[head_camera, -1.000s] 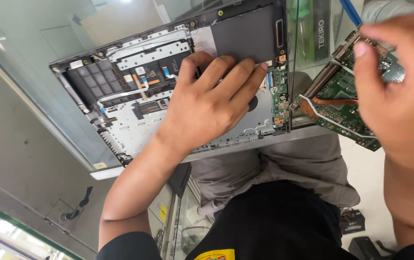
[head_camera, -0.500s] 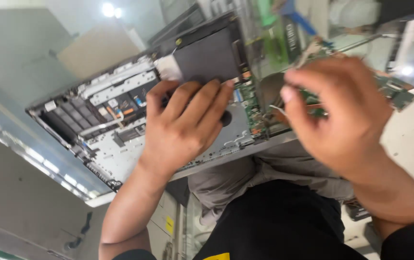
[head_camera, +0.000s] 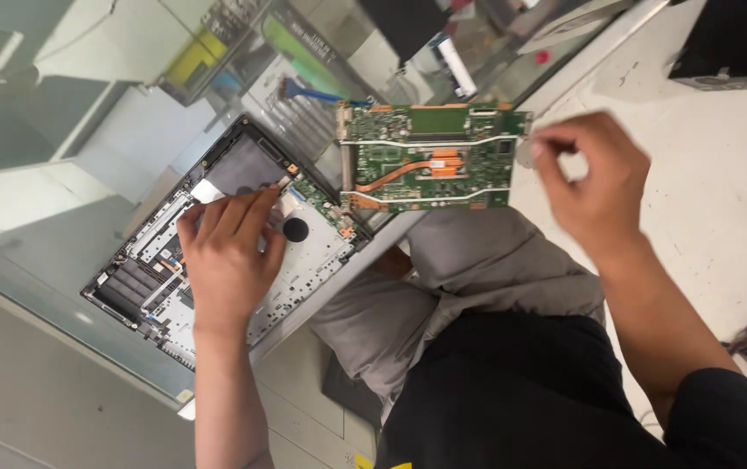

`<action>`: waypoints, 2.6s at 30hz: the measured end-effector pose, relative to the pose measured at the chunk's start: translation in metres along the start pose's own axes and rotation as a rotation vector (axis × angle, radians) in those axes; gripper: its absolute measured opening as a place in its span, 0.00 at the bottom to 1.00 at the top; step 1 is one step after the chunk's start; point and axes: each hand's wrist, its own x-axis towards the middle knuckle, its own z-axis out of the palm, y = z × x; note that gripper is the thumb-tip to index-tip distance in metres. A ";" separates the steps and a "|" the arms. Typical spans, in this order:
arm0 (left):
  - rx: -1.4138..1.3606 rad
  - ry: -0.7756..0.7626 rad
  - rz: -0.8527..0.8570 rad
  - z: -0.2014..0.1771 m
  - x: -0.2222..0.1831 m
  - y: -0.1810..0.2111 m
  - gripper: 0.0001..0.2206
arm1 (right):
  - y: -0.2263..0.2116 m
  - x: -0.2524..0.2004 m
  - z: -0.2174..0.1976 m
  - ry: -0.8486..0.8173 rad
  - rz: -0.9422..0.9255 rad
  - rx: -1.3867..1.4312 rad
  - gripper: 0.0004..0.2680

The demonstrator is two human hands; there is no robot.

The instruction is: Repairing a laptop by connecting internal ribbon cables and components

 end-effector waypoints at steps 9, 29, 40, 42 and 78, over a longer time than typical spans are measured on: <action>0.066 0.072 -0.097 -0.024 -0.007 0.039 0.20 | 0.134 0.066 -0.013 -0.095 -0.220 -0.303 0.14; 0.131 0.811 -0.559 0.073 -0.159 0.129 0.11 | 0.104 0.064 -0.023 0.156 -0.222 0.333 0.04; 0.108 0.781 -0.535 0.064 -0.139 0.122 0.11 | 0.011 0.001 0.006 0.002 0.256 0.847 0.04; -0.045 0.726 -0.484 0.047 -0.115 0.106 0.10 | -0.012 -0.006 0.017 -0.099 0.179 0.747 0.06; -0.051 0.029 -0.324 0.034 -0.018 0.029 0.15 | -0.098 0.054 0.130 -0.473 -0.352 -0.114 0.05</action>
